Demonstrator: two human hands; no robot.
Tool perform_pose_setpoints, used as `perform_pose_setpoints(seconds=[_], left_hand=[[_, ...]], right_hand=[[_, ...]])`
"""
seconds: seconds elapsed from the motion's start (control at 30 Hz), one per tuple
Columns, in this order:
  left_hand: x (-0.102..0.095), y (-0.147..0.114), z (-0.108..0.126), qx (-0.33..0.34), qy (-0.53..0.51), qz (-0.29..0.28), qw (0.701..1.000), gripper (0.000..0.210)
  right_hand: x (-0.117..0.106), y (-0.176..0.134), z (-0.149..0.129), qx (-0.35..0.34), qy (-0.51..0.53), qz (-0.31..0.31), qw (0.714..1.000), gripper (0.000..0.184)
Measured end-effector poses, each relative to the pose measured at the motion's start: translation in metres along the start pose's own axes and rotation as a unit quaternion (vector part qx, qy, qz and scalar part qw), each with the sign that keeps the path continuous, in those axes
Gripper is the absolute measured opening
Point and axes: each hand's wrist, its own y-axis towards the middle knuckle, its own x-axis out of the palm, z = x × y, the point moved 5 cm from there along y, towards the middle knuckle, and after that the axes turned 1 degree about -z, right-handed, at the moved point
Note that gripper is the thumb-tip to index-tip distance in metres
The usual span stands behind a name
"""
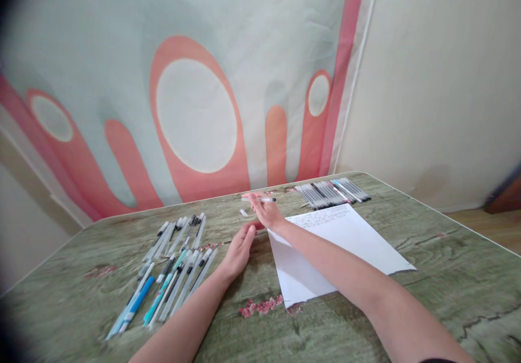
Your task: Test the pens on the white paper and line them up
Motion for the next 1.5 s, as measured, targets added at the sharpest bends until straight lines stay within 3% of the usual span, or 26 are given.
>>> perform_pose_setpoints(seconds=[0.13,0.3,0.37,0.53,0.6,0.73,1.2,1.5], left_hand=[[0.023,-0.014,0.014,0.082,0.128,-0.11,0.982,0.023],[0.029,-0.017,0.008,0.052,0.137,-0.156,0.977,0.017],[0.032,-0.018,0.006,0.064,0.223,-0.19,0.954,0.02],[0.039,-0.022,0.001,0.104,0.482,-0.279,0.824,0.033],[0.039,-0.022,-0.001,0.109,0.51,-0.285,0.804,0.034],[0.04,-0.022,-0.001,0.117,0.518,-0.286,0.798,0.035],[0.04,-0.022,-0.002,0.128,0.527,-0.284,0.791,0.035],[0.04,-0.022,-0.002,0.124,0.527,-0.28,0.793,0.035]], right_hand=[[-0.04,0.025,-0.003,0.042,0.072,0.071,0.994,0.04],[-0.095,0.027,0.027,0.116,0.098,0.112,0.982,0.029],[-0.118,0.007,0.053,0.187,0.103,0.149,0.966,0.027],[-0.18,-0.062,0.097,0.244,0.049,0.208,0.946,0.023],[-0.204,-0.086,0.104,0.252,0.015,0.232,0.939,0.021],[-0.239,-0.116,0.11,0.255,-0.053,0.262,0.929,0.016],[-0.265,-0.121,0.11,0.236,-0.279,0.217,0.905,0.014],[-0.264,-0.12,0.108,0.231,-0.35,0.193,0.887,0.016]])
